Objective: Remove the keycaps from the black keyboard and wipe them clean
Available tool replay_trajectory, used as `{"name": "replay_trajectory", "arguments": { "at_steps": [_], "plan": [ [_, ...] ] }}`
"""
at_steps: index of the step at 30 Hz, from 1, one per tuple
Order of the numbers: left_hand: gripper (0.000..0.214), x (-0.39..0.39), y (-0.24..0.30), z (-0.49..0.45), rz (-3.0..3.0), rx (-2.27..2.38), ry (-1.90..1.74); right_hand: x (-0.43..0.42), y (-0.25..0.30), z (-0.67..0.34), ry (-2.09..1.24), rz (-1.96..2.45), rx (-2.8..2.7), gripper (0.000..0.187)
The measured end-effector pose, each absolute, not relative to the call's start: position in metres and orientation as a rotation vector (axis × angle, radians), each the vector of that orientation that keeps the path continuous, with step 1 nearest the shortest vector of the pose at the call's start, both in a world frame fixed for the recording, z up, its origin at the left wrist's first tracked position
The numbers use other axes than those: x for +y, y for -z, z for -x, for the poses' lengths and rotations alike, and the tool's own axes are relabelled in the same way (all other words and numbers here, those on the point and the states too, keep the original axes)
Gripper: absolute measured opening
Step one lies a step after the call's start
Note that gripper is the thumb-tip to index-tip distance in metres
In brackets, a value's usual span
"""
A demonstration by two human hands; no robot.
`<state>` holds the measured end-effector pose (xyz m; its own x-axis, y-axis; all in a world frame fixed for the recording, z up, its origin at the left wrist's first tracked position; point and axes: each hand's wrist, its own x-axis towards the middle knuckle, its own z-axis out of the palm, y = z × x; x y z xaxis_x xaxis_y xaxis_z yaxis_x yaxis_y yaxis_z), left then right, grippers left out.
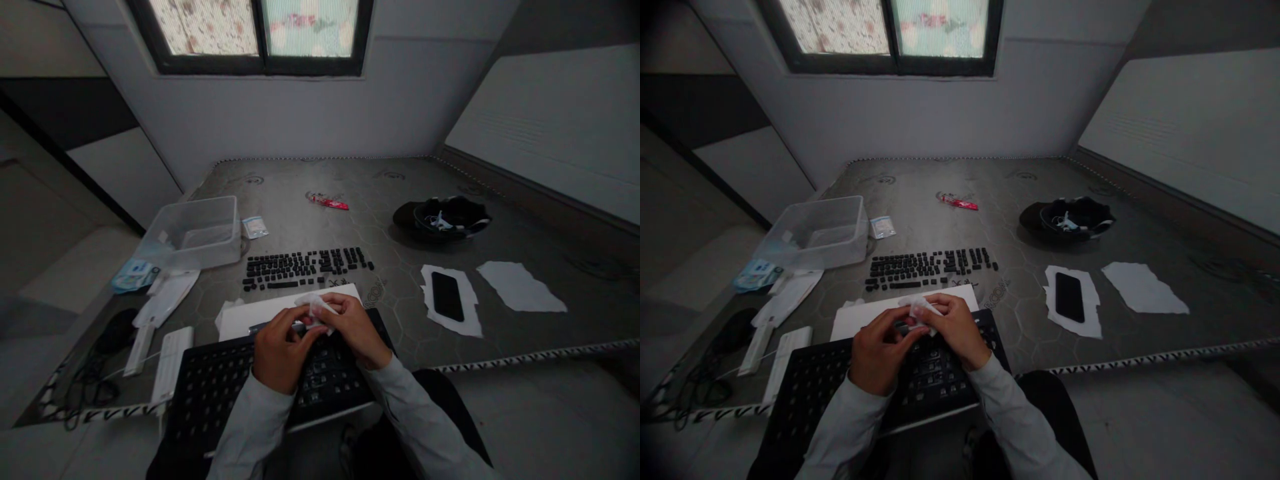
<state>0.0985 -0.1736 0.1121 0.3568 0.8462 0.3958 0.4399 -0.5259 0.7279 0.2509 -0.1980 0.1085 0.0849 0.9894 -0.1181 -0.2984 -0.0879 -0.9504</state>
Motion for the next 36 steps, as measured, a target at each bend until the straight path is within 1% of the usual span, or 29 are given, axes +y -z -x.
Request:
{"name": "replay_trajectory", "arguments": {
  "at_steps": [3, 10, 15, 17, 22, 26, 31, 36],
  "plan": [
    [0.025, -0.174, -0.112, -0.099, -2.101, 1.138, -1.061, -0.198, -0.111, -0.25, -1.321, 1.1, -0.903, 0.035],
    [0.026, -0.172, -0.112, -0.096, -2.009, 1.247, -1.059, -0.199, -0.109, -0.263, -1.389, 1.004, -1.114, 0.042],
    [0.016, -0.171, -0.116, -0.094, -1.995, 1.209, -1.078, -0.2, -0.108, -0.264, -1.413, 0.972, -1.157, 0.046],
    [0.014, -0.171, -0.117, -0.094, -2.004, 1.188, -1.081, -0.2, -0.109, -0.261, -1.399, 0.989, -1.163, 0.045],
    [0.018, -0.171, -0.114, -0.093, -1.995, 1.188, -1.067, -0.199, -0.109, -0.255, -1.365, 1.118, -1.051, 0.037],
    [0.015, -0.171, -0.11, -0.093, -1.915, 1.211, -1.056, -0.198, -0.108, -0.255, -1.285, 1.236, -0.944, 0.036],
    [0.012, -0.171, -0.111, -0.094, -1.884, 1.233, -1.011, -0.199, -0.11, -0.255, -1.219, 1.213, -0.986, 0.03],
    [0.016, -0.17, -0.111, -0.095, -1.946, 1.247, -1.052, -0.199, -0.11, -0.255, -1.157, 1.202, -1.041, 0.027]
  ]
}}
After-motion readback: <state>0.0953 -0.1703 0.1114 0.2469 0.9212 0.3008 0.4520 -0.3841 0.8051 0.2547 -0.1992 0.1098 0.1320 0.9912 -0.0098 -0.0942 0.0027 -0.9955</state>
